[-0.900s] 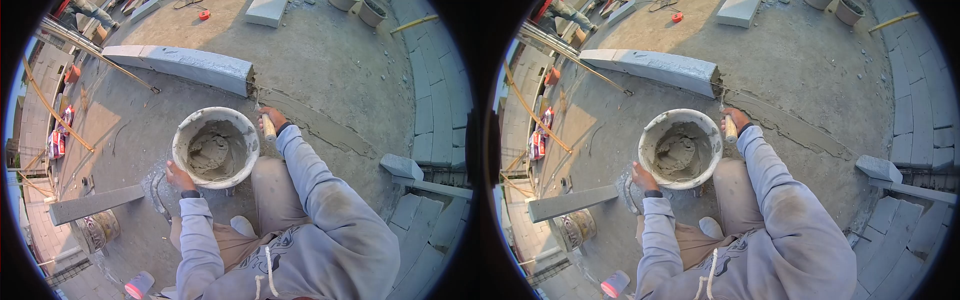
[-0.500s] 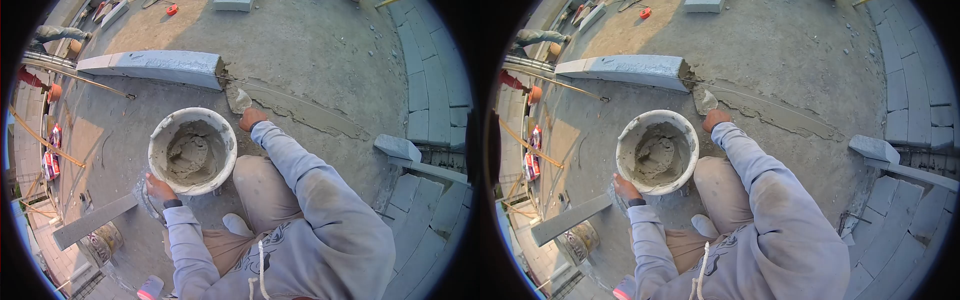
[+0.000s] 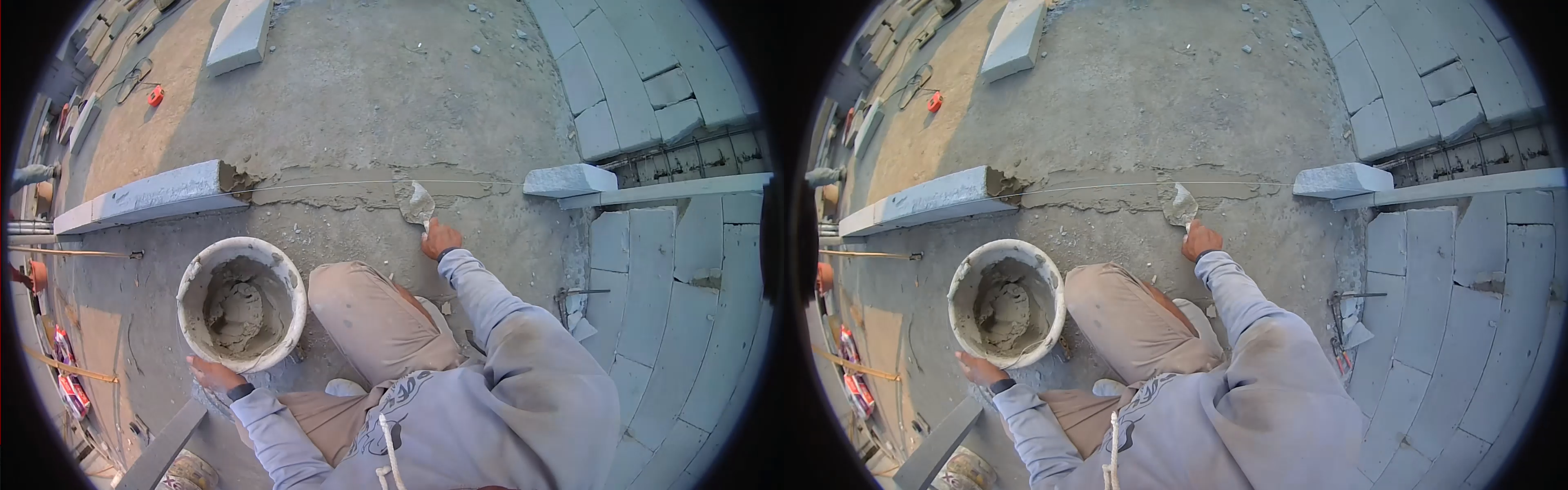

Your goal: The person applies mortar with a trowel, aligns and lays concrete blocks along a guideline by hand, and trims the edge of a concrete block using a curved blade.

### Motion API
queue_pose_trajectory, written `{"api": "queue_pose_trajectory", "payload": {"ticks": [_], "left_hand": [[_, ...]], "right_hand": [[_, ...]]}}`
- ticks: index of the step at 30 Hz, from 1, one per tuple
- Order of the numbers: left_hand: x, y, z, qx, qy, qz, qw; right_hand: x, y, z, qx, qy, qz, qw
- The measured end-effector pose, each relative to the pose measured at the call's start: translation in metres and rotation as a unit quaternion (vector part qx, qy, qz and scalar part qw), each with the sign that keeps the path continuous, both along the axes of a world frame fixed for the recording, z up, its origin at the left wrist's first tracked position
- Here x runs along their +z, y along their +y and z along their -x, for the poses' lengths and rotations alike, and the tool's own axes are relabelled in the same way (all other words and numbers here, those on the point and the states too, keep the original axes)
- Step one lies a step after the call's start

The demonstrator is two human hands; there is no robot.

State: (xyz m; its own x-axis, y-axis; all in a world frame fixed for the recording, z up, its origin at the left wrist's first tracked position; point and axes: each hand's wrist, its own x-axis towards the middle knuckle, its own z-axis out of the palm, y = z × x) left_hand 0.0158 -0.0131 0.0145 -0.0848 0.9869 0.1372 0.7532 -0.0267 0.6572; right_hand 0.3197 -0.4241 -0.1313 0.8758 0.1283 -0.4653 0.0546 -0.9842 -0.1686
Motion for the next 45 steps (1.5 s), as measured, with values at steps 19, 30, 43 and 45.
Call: {"api": "queue_pose_trajectory", "payload": {"ticks": [19, 30, 43, 45], "left_hand": [[0.016, -0.041, -0.023, -0.002, 0.024, -0.020, 1.000], [0.001, -0.023, -0.016, -0.002, 0.061, -0.047, 0.997], [0.008, -0.021, -0.023, -0.019, -0.002, -0.058, 0.998], [0.006, -0.006, -0.025, -0.011, 0.001, -0.049, 0.999]], "right_hand": [[0.012, -0.179, -0.018, -0.097, -0.205, 0.055, 0.972], [0.008, -0.184, -0.055, -0.026, -0.141, 0.105, 0.984], [0.025, -0.143, -0.025, 0.013, -0.066, 0.067, 0.996], [0.029, -0.108, -0.021, 0.112, -0.062, 0.017, 0.992]]}}
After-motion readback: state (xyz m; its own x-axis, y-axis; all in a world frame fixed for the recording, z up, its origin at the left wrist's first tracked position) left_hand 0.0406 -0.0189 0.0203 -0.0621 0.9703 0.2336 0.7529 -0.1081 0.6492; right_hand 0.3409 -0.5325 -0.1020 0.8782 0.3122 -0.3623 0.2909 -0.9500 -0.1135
